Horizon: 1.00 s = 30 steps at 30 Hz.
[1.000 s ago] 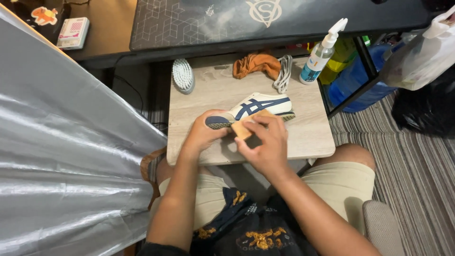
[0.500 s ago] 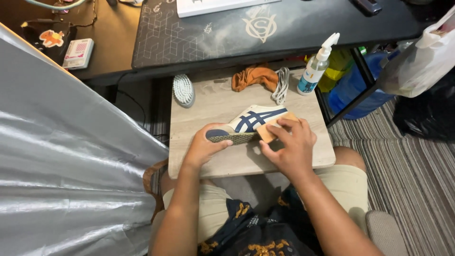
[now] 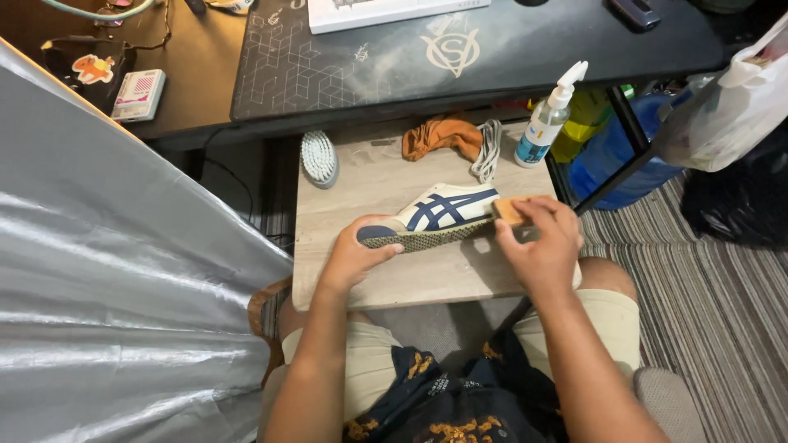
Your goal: The person scrubs the sole of a white and blue sneaker with a small brush, then wipes the sole with an orange cloth. The shoe is held in the left hand while the right hand performs the scrubbing and wiping actions.
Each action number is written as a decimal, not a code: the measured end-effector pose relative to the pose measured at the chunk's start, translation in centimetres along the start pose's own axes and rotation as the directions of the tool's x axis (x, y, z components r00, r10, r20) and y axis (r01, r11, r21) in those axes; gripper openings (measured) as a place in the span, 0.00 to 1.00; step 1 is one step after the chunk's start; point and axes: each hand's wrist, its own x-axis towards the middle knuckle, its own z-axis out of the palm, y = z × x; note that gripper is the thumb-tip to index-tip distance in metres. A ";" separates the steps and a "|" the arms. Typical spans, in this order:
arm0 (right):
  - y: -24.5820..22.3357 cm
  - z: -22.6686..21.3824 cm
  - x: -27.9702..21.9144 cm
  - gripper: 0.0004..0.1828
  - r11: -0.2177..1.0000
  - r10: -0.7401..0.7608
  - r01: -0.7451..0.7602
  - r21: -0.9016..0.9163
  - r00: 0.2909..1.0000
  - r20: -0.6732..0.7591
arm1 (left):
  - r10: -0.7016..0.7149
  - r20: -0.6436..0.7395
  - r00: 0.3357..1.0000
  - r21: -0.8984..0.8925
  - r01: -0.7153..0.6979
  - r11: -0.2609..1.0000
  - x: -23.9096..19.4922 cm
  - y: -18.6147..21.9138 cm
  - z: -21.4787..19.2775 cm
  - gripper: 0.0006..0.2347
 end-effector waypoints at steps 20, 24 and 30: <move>-12.8 2.3 -1.1 0.22 0.960 -0.052 0.012 0.281 0.989 0.138 | -0.030 -0.004 1.000 0.048 0.030 0.998 0.5 -0.5 -0.1 0.28; -13.7 1.9 -1.2 0.22 0.960 0.000 -0.051 0.274 0.984 0.181 | -0.040 0.010 0.999 0.065 0.039 0.997 0.1 0.1 -0.2 0.28; -9.9 1.6 -1.6 0.22 0.992 -0.074 0.055 0.110 0.981 0.178 | -0.004 0.017 1.000 0.055 0.003 0.998 -0.2 0.3 -0.2 0.27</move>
